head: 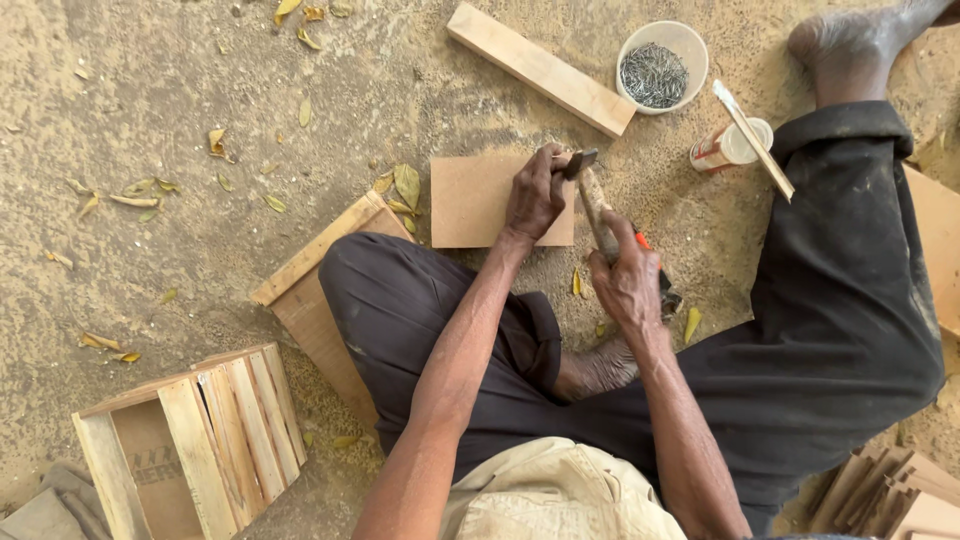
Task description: The person sits on the ground and hammers nails into a small wooden board placed over a wooden box, repeatedly taking nails from a bowl and driving them in with a hammer by hand. They reposition the board and use pliers at one point while working on the box.
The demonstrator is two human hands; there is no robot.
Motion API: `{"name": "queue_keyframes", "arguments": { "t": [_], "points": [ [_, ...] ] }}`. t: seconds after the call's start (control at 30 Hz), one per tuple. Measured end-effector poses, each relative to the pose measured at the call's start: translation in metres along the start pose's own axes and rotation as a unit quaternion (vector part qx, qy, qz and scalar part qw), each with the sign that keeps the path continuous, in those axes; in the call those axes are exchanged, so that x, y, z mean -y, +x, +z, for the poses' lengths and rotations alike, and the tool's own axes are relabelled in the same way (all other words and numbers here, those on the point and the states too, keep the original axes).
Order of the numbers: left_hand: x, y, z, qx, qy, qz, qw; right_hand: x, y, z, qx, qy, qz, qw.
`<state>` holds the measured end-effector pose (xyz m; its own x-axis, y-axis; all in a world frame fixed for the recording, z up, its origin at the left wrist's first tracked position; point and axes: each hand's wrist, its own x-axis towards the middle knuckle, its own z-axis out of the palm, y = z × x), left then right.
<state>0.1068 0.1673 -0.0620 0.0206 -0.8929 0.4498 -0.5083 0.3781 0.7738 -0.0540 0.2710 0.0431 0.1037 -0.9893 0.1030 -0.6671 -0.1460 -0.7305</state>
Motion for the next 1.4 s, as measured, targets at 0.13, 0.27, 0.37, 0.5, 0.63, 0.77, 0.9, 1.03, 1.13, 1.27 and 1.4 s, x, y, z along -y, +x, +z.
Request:
{"name": "queue_keyframes", "arguments": {
  "t": [0.13, 0.27, 0.37, 0.5, 0.63, 0.77, 0.9, 1.03, 1.13, 1.27, 1.4],
  "points": [
    [0.002, -0.001, 0.001, 0.045, -0.004, -0.041, 0.998, 0.001, -0.003, -0.004, -0.032, -0.009, 0.024, 0.999],
    [0.004, -0.001, 0.002, 0.021, -0.02, -0.025, 0.999, -0.006, -0.001, -0.002, 0.006, -0.055, 0.005, 0.998],
    [0.002, 0.0, 0.001, -0.009, 0.048, 0.043, 0.998, -0.01, -0.003, -0.004, -0.047, -0.062, -0.059, 0.995],
    [-0.003, -0.008, -0.009, 0.063, 0.019, -0.084, 0.994, -0.005, -0.01, -0.009, -0.063, -0.07, -0.068, 0.993],
    [-0.016, -0.022, -0.022, 0.066, 0.192, -0.056, 0.978, 0.005, -0.013, -0.006, -0.076, -0.047, -0.083, 0.993],
    [-0.024, -0.024, -0.019, 0.078, 0.251, -0.096, 0.96, 0.0, -0.006, 0.0, -0.015, -0.041, -0.038, 0.998],
    [-0.027, -0.024, -0.011, 0.107, 0.29, -0.134, 0.942, -0.015, -0.003, 0.002, 0.004, -0.073, -0.02, 0.997],
    [-0.029, -0.027, -0.007, 0.102, 0.305, -0.137, 0.937, -0.027, -0.01, 0.005, -0.085, -0.016, -0.12, 0.989],
    [-0.027, -0.027, -0.004, 0.103, 0.302, -0.138, 0.938, -0.034, -0.009, 0.012, -0.052, -0.036, -0.096, 0.993],
    [-0.024, -0.028, 0.0, 0.087, 0.298, -0.135, 0.941, -0.041, -0.01, 0.01, -0.032, -0.071, -0.065, 0.995],
    [-0.024, -0.03, 0.001, 0.106, 0.32, -0.143, 0.931, -0.039, -0.014, 0.011, -0.1, -0.016, -0.129, 0.986]
  ]
}}
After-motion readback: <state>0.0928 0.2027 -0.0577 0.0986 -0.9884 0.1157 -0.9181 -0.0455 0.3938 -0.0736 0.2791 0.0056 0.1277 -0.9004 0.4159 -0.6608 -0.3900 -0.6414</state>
